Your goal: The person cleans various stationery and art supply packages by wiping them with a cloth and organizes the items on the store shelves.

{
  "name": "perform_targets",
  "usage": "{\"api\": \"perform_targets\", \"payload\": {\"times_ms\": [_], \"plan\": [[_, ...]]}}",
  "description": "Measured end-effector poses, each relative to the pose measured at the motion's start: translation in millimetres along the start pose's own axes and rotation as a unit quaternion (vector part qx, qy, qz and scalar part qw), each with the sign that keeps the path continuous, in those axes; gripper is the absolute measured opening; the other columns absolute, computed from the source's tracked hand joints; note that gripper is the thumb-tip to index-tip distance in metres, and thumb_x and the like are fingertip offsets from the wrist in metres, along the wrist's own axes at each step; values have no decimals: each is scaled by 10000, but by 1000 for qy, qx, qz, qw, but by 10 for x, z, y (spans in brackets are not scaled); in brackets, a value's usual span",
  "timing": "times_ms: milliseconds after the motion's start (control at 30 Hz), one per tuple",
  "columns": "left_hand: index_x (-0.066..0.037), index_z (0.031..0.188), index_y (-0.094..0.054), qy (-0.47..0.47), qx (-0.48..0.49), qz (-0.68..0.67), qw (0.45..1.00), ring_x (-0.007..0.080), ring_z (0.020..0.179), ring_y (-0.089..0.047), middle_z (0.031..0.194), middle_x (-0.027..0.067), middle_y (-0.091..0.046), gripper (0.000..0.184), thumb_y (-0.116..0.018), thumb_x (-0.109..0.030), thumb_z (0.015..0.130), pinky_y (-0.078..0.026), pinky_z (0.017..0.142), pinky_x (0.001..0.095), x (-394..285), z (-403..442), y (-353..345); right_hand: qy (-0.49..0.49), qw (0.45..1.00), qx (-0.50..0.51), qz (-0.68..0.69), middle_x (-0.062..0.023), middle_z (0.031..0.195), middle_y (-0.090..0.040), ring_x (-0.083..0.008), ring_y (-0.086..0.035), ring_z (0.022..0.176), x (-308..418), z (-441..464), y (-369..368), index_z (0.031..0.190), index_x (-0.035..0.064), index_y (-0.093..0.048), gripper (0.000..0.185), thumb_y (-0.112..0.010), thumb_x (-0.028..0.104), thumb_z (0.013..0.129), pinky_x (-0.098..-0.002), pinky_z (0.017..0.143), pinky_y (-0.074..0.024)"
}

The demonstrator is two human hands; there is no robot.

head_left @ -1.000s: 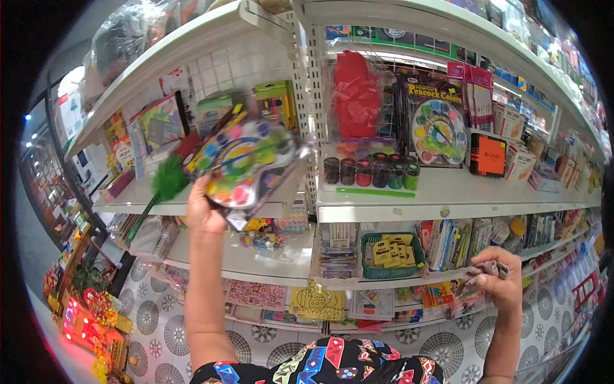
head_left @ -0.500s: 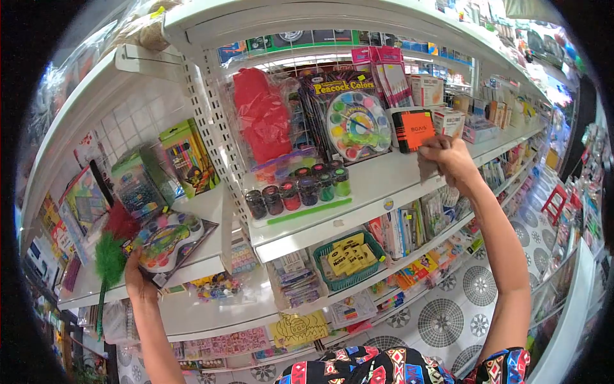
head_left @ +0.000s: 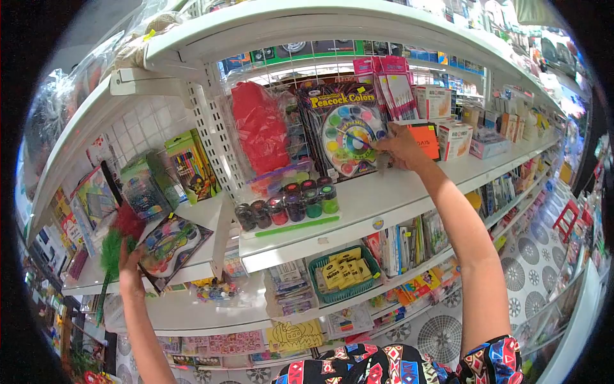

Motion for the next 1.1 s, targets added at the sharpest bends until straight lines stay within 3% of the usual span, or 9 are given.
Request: {"api": "perform_targets", "payload": {"times_ms": [133,167,233,267,400,600,800,1000,1100], "plan": [[44,1349,-426,-142,26,299,943,256,1178,-495,1288,202,-507,631,-654,-85,774,-368,1006,347,-790,-387,-781,105,986,-46,-117,-179,1043,-599,-244,-598,915,-355,368,32,1254,-72,-431,751,-802,240,680,-331,773,-491],[46,1348,-424,-140,70,244,957,267,1195,-486,1301,206,-500,637,-656,-100,773,-355,1020,359,-1007,-574,-1128,167,965,-64,-190,-179,1066,-593,-247,-595,939,-291,367,9,1254,-76,-427,781,-816,255,662,-335,795,-489],[46,1353,-416,-166,168,206,950,284,1224,-471,1327,211,-482,652,-660,-144,778,-346,1034,378,-1389,-919,-1800,89,985,-69,-134,-151,1147,-578,-196,-577,967,-292,288,-12,1362,-64,-349,900,-839,187,650,-291,810,-483],[42,1359,-408,-194,224,223,929,289,1236,-464,1340,213,-472,662,-661,-172,786,-349,1034,383,-1517,-1050,-2102,187,967,-113,-133,-259,1075,-582,-380,-576,1000,-505,428,-23,1230,-77,-463,847,-811,404,626,-419,866,-469],[26,1416,-312,-50,412,64,907,279,1232,-467,1343,217,-456,778,-656,-231,767,-378,1011,377,-1738,-1336,-3305,187,942,-170,-220,-272,1091,-580,-391,-573,1017,-361,175,-20,1262,-70,-441,843,-800,387,650,-441,874,-465],[15,1422,-265,51,288,27,956,291,1228,-468,1291,181,-494,794,-689,-196,785,-364,1018,454,-1047,-647,-4744,163,955,-159,-189,-277,1098,-576,-396,-562,1055,-391,77,-34,1303,-43,-410,838,-780,389,687,-450,878,-463],[114,1206,-431,173,317,-22,932,264,859,-618,1110,226,-572,616,-725,-127,722,-498,718,416,-735,-669,-5092,171,944,-177,-220,-265,1176,-526,-412,-546,1075,-452,90,-26,1327,28,-369,853,-769,434,692,-482,873,-463],[76,1154,-445,117,238,2,964,246,923,-597,1075,181,-583,562,-735,-102,707,-500,772,369,-892,-917,-4994,178,937,-208,-218,-224,1211,-516,-380,-534,1097,-335,-15,-13,1301,22,-407,839,-789,426,672,-450,881,-457],[54,1187,-436,-19,270,10,963,225,950,-589,1071,157,-583,572,-725,-72,710,-493,797,356,-946,-957,-4933,232,923,-237,-194,-230,1219,-493,-404,-530,1085,-327,-33,46,1326,45,-378,876,-769,478,672,-481,864,-459]]}}
Point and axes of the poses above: each hand's wrist, its own z-axis towards the middle knuckle, its own y-axis out of the back of the hand, x = y × z, the point moved 4 cm from there along z, towards the middle knuckle
